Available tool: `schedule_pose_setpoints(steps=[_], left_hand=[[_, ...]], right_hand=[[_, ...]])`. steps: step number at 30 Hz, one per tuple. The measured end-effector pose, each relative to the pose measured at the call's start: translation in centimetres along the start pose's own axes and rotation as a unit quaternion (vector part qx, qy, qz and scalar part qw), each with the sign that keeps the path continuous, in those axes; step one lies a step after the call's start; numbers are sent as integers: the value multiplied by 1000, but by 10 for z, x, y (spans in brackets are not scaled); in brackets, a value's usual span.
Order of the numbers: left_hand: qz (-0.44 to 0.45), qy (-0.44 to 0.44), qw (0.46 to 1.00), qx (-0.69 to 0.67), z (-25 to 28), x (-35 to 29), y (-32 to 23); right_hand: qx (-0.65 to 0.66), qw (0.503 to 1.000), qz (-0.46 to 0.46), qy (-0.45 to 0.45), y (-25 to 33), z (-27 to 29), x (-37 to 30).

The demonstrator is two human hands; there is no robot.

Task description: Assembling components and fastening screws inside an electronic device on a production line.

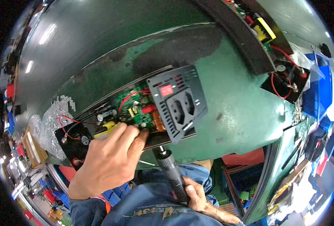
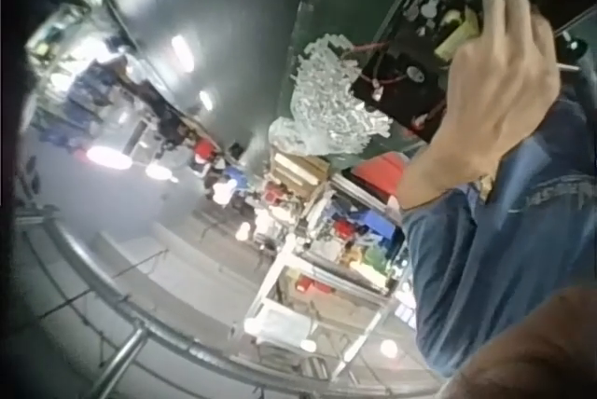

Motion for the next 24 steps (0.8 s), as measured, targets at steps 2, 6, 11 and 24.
schedule_pose_setpoints(steps=[2, 6, 11, 24], left_hand=[[39, 24, 999, -2, -1, -4, 2], [81, -4, 997, 4, 2, -16, -1], [112, -171, 979, 0, 22, -33, -9], [513, -355, 780, -47, -33, -228, 126]], right_hand=[[30, 999, -28, 15, -11, 2, 2], [239, 940, -142, 196, -32, -9, 0], [-43, 994, -10, -99, -37, 59, -16], [-491, 743, 273, -362, 152, 81, -9]])
Point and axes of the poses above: each hand's wrist, its own x-axis towards the middle knuckle, its own z-axis out of the back of the hand, y = z × x, the point moved 6 cm from there along x, towards the middle knuckle, and after that the axes turned 1 degree about x, right-handed, at the moved point
